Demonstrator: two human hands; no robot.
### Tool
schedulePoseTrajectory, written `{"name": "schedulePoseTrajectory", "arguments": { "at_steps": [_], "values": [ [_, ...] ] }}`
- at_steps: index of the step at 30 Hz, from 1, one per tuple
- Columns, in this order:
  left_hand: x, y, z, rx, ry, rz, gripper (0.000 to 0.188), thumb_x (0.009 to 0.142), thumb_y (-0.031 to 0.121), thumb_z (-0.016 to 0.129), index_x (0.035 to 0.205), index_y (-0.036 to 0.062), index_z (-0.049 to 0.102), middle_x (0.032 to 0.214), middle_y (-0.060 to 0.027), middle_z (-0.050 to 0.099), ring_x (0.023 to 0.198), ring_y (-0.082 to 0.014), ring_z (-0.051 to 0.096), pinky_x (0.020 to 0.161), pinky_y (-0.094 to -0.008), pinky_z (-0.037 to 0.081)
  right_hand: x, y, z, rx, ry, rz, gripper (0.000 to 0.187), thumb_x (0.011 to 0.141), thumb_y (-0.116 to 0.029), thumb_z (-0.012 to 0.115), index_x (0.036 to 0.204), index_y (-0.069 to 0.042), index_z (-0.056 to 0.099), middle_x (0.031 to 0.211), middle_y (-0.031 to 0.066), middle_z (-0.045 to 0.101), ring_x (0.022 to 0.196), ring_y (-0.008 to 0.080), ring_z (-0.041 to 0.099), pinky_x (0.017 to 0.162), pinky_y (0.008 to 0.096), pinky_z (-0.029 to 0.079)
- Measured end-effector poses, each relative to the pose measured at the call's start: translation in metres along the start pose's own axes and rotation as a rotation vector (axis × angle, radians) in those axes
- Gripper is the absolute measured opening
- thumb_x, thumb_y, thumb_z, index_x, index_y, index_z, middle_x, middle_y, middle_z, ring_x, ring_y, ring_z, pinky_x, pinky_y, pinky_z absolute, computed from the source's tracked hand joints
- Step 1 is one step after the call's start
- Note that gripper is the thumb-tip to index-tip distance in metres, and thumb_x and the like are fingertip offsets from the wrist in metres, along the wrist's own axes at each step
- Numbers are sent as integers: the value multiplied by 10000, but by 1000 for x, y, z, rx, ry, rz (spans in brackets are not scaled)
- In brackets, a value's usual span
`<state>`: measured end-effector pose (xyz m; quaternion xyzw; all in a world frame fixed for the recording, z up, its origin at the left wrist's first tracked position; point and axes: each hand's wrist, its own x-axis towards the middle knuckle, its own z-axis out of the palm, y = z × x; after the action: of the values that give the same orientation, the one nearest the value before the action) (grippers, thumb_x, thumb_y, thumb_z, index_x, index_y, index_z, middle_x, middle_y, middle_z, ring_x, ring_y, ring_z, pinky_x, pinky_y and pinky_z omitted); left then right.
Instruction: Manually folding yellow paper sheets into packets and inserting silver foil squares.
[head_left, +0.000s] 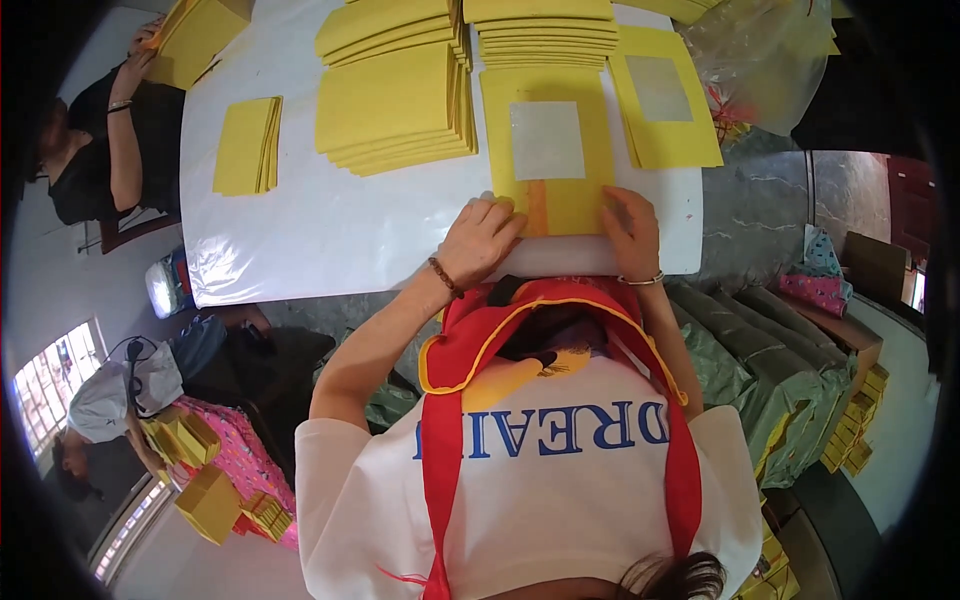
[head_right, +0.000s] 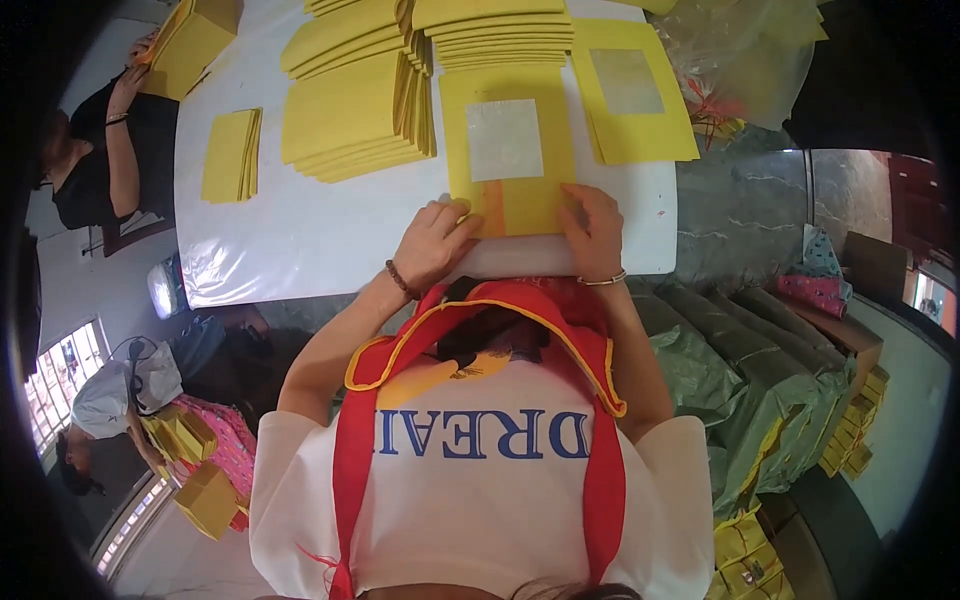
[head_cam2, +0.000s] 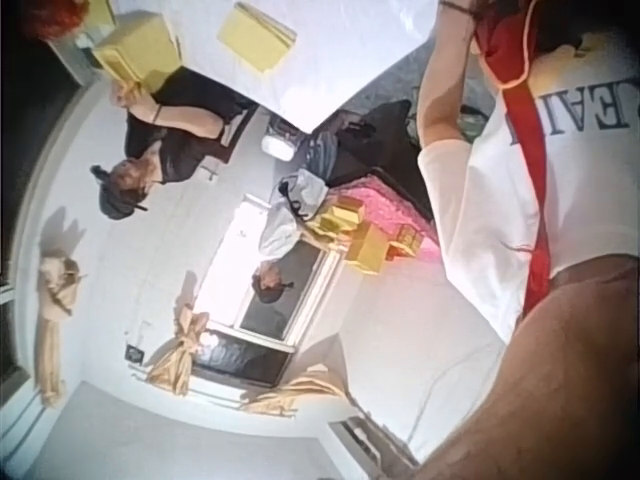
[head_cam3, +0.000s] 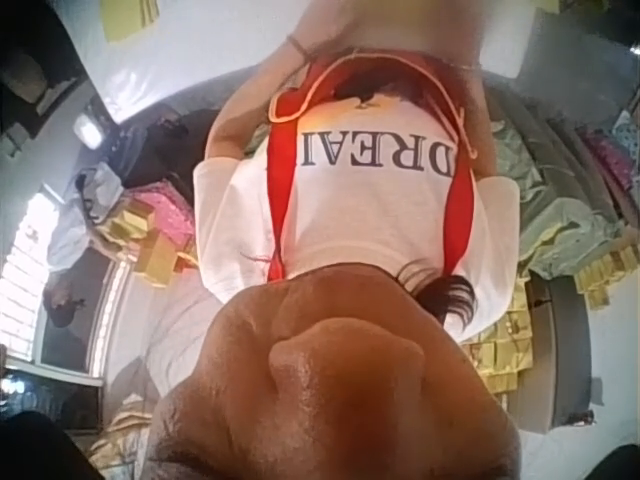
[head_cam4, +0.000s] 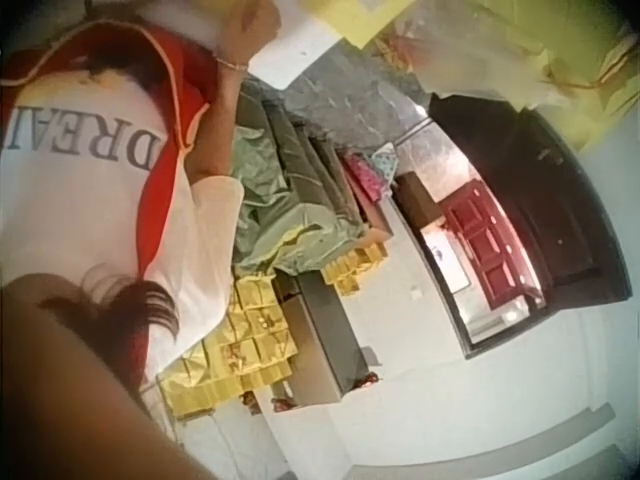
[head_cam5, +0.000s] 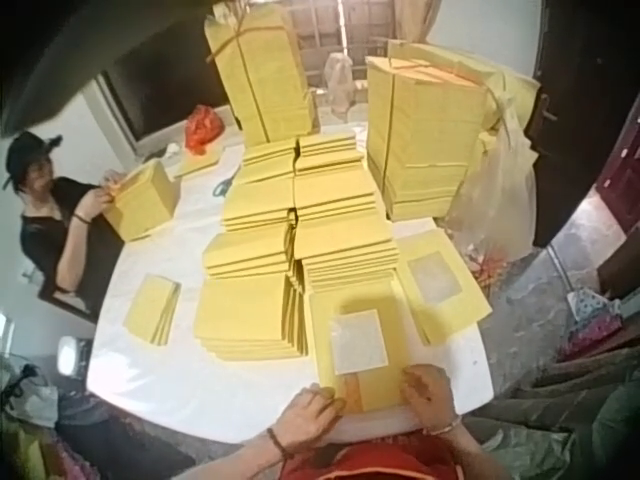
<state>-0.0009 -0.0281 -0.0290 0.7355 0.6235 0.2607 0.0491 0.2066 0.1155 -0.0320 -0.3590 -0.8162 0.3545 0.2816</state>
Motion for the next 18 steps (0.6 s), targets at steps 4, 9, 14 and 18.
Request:
{"name": "schedulePoseTrajectory", "arguments": {
  "at_steps": [4, 9, 14, 18],
  "values": [
    [4, -1, -3, -10, -39, 11, 377, 667, 120, 680, 1022, 76, 560, 1003, -89, 512, 883, -266, 501, 743, -353, 429, -2, 7, 3, 39, 29, 31, 277, 736, -57, 598, 1013, -52, 608, 963, 112, 618, 912, 277, 547, 796, 353, 433],
    [8, -1, -9, 33, -76, 0, 354, 688, 159, 676, 1017, 83, 571, 986, -83, 514, 860, -260, 496, 742, -354, 425, 0, 8, 2, 54, 18, 49, 256, 751, -65, 586, 1005, -61, 614, 953, 104, 624, 899, 273, 552, 781, 350, 439],
    [7, -1, -8, 22, -70, -1, 350, 687, 163, 678, 1013, 85, 578, 985, -78, 514, 858, -257, 493, 739, -357, 418, 1, 9, 2, 51, 12, 69, 258, 753, -64, 583, 1009, -63, 614, 962, 105, 623, 906, 270, 551, 789, 345, 436],
    [8, 0, -8, 18, -69, -18, 347, 684, 161, 678, 1008, 84, 578, 980, -77, 515, 861, -257, 492, 716, -356, 409, 0, 14, 4, 138, 13, 111, 262, 753, -69, 588, 1013, -66, 616, 972, 105, 625, 917, 268, 553, 803, 342, 433]
  ]
}}
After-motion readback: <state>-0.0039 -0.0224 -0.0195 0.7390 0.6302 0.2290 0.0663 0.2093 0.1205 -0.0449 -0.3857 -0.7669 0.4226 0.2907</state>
